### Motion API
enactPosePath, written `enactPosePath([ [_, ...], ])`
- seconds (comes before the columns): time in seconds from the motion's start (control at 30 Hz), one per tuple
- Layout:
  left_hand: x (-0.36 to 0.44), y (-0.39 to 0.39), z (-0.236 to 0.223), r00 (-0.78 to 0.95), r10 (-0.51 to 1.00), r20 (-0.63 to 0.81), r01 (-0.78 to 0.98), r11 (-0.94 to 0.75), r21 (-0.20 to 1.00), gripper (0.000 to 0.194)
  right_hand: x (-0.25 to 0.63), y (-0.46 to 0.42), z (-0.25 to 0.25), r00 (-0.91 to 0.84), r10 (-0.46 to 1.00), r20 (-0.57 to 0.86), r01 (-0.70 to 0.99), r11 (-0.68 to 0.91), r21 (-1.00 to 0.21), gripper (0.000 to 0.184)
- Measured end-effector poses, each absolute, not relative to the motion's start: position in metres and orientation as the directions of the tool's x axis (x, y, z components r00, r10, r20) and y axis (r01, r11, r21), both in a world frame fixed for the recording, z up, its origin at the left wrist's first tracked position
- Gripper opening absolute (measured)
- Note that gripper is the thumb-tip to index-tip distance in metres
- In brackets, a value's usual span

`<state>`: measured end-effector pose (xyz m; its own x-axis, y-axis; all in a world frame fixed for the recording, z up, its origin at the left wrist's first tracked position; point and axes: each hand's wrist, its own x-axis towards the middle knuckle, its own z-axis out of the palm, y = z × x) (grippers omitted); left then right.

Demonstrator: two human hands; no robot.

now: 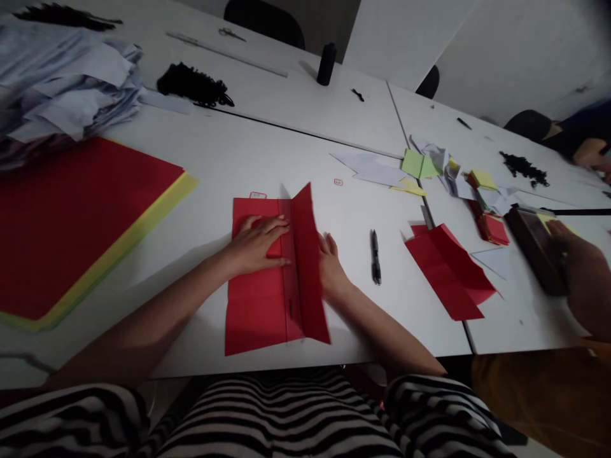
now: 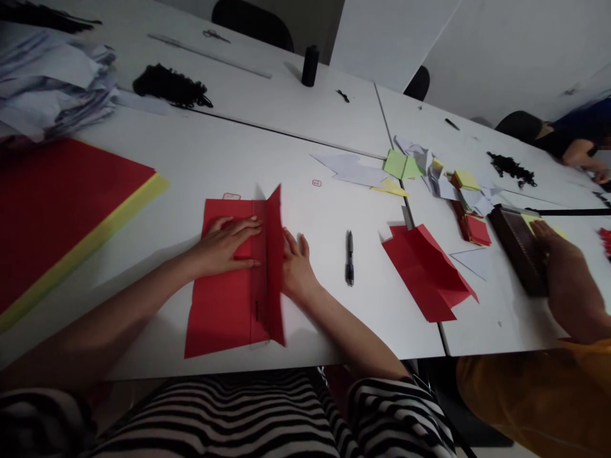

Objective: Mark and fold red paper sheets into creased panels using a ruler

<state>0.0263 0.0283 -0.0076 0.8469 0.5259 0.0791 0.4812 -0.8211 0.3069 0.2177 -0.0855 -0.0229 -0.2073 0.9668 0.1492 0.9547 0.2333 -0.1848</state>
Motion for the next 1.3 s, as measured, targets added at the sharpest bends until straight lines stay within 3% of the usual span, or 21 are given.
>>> enactPosePath([
  [0.17,0.029,0.029,-0.011,0.845,0.529,0.082,0.491,-0.827,0.274,0.030,0.209,-0.082,-0.019,-0.203,0.968,0.149,0.949,0.232,-0.213,0.050],
  [0.27,0.030,0.029,-0.010,0.843,0.532,0.078,0.497,-0.827,0.262,0.022,0.208,-0.082,-0.017,-0.192,0.971,0.142,0.948,0.221,-0.229,0.051],
  [0.5,0.031,0.029,-0.004,0.856,0.514,0.052,0.488,-0.838,0.243,0.026,0.201,-0.101,-0.017,-0.126,0.972,0.197,0.946,0.177,-0.271,0.044],
  [0.9,0.029,0.030,-0.006,0.870,0.491,0.037,0.478,-0.860,0.177,0.023,0.193,-0.199,-0.008,-0.185,0.976,0.119,0.925,0.214,-0.315,0.049],
  [1.13,0.028,0.032,-0.010,0.867,0.497,0.028,0.481,-0.852,0.207,0.027,0.190,-0.247,-0.012,-0.236,0.962,0.140,0.911,0.269,-0.314,0.059],
  [1.3,0.029,0.031,-0.006,0.865,0.499,0.051,0.471,-0.843,0.261,0.031,0.197,-0.250,-0.006,-0.258,0.957,0.129,0.893,0.287,-0.345,0.050],
])
